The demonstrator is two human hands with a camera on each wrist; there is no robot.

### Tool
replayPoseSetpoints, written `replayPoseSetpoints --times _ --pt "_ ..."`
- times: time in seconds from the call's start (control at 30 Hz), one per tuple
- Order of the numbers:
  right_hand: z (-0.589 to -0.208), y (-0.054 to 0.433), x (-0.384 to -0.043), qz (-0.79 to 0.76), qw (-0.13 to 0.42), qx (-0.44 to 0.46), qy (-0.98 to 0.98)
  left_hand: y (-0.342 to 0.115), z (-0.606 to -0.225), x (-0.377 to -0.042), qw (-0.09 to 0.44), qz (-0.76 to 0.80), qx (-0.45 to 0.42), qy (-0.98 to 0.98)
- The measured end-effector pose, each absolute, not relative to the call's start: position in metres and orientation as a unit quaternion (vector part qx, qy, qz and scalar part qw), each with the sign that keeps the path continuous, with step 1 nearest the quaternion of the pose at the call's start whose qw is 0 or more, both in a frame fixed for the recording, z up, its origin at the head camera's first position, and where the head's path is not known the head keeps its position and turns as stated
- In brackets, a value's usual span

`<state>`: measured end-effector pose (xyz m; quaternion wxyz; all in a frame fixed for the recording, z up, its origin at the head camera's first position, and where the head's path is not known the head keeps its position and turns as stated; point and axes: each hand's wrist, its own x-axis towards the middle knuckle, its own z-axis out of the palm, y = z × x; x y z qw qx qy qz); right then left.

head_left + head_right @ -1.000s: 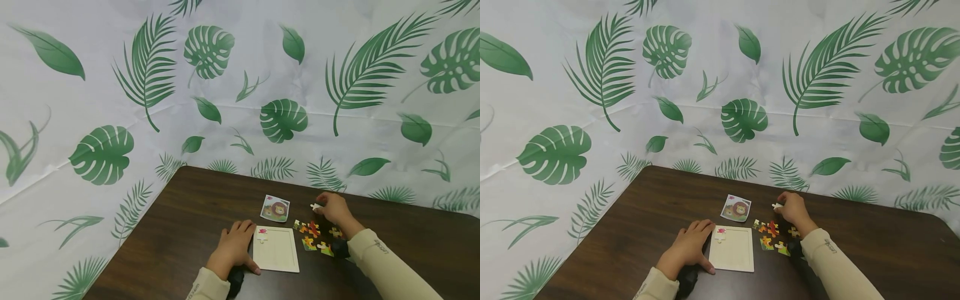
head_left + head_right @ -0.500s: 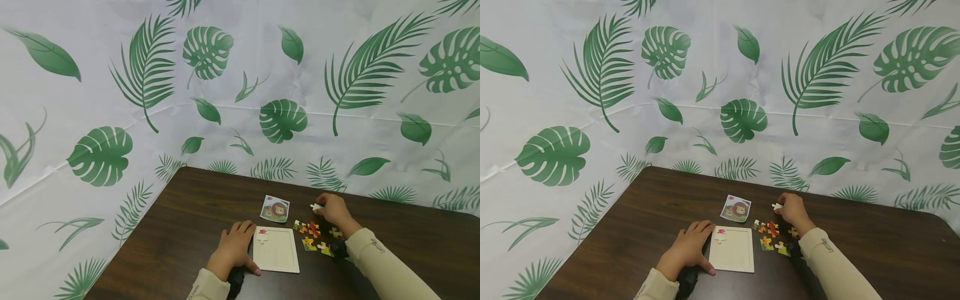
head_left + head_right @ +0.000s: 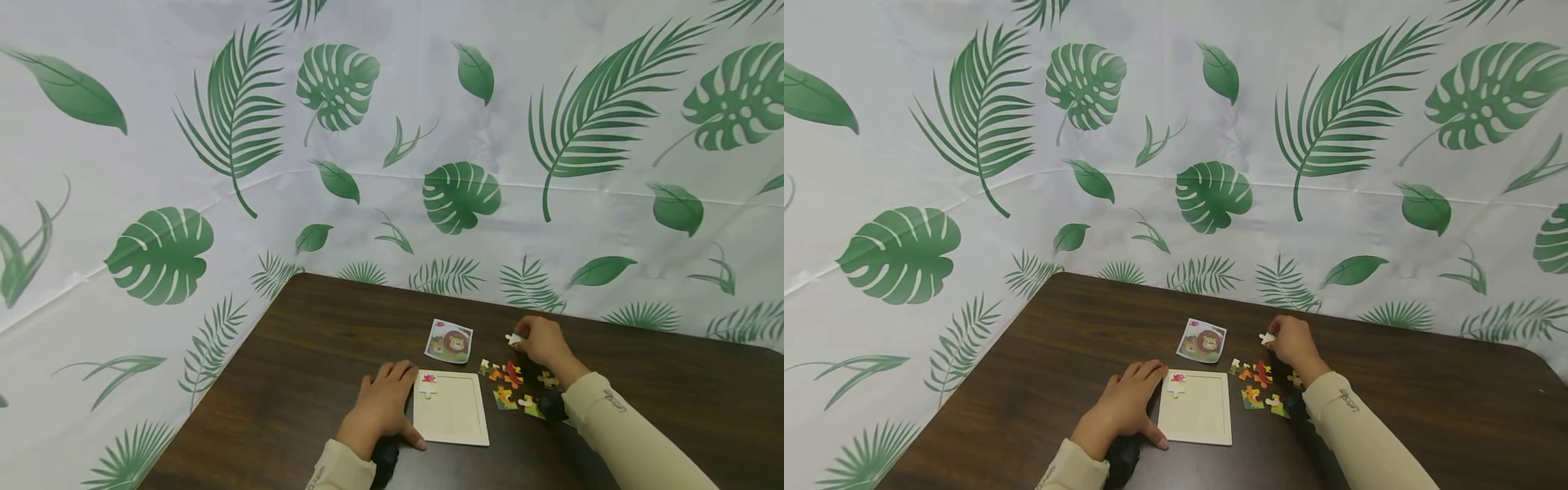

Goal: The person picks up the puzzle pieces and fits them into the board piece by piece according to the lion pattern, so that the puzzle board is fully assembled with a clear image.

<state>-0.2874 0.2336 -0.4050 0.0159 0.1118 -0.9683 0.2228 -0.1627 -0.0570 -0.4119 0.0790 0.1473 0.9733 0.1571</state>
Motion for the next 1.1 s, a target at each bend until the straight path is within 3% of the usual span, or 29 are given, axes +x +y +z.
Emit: replayPoseSetpoints --times 1.1 --pt "-0.407 0.223 -0.284 0.261 0.039 0.111 -0.958 -0.056 -0.411 -0.161 0.075 0.157 0.145 0.974"
